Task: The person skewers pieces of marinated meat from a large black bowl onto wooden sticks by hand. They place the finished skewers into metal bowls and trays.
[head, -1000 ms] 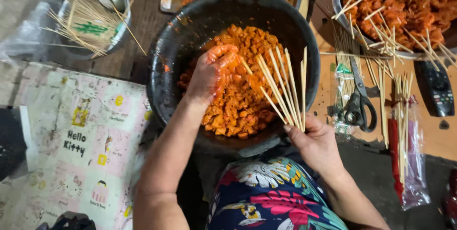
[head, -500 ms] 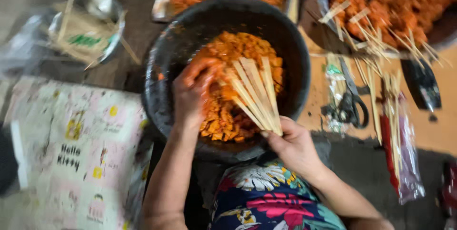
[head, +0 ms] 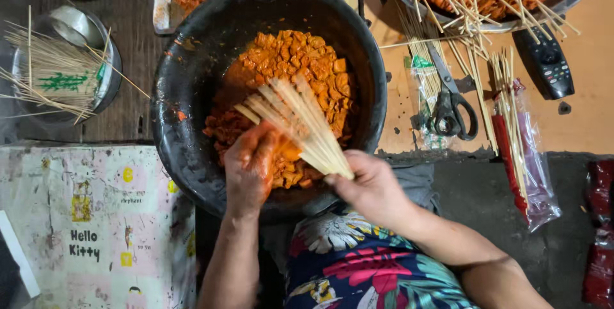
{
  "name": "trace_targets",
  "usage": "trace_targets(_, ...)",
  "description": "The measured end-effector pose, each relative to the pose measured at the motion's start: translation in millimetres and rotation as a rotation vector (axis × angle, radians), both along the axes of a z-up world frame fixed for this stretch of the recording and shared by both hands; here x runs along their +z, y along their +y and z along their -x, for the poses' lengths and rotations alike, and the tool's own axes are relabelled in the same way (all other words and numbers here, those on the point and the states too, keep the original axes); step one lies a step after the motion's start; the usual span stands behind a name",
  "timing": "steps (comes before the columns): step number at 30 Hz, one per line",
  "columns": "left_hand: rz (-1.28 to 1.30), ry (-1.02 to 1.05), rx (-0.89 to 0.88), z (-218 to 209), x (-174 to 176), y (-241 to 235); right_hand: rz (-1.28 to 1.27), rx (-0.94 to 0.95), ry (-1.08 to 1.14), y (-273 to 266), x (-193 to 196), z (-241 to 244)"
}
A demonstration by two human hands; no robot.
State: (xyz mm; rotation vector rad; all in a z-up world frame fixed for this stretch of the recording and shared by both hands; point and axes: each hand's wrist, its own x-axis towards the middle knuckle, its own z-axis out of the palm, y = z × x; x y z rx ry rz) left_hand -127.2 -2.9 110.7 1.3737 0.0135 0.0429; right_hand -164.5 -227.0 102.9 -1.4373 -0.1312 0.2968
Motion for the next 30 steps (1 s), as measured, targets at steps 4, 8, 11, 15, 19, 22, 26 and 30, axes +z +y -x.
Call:
trace_targets(4, -0.735, -0.428, 0.040, -59, -4, 1, -0.102, -0.243, 0.180, -37, -9, -9)
trace_targets(8, -1.178, -0.533, -0.259, -120, -46, -1, -0.020, -0.455, 0.160, -69, -10, -12)
trace_targets(11, -1.341, -0.746, -0.356, -152, -88, -24, -0.041, -0.507, 0.127, -75, -10, -12)
trace_targets(15, -1.600, -0.538, -0.375, -165, -117, -46, -0.008, -0.500, 0.126, -76, -8, -11)
trace_targets(19, -1.514, -0.446, -0.532, -138, -110, -23, -0.009, -0.480, 0.141, -76, -7, -12)
trace_targets(22, -1.380, -0.309, -0.534, -112, -90, 8, -0.034, -0.471, 0.195, -74, -8, -15)
trace_targets(26, -0.821, 0.015, -0.336, -92, -66, 37, -0.020, -0.386, 0.183, -71, -15, -14)
trace_targets(30, -0.092, 0.251, -0.118, -88, -39, 40, -0.023, -0.251, 0.156, -58, -24, -6)
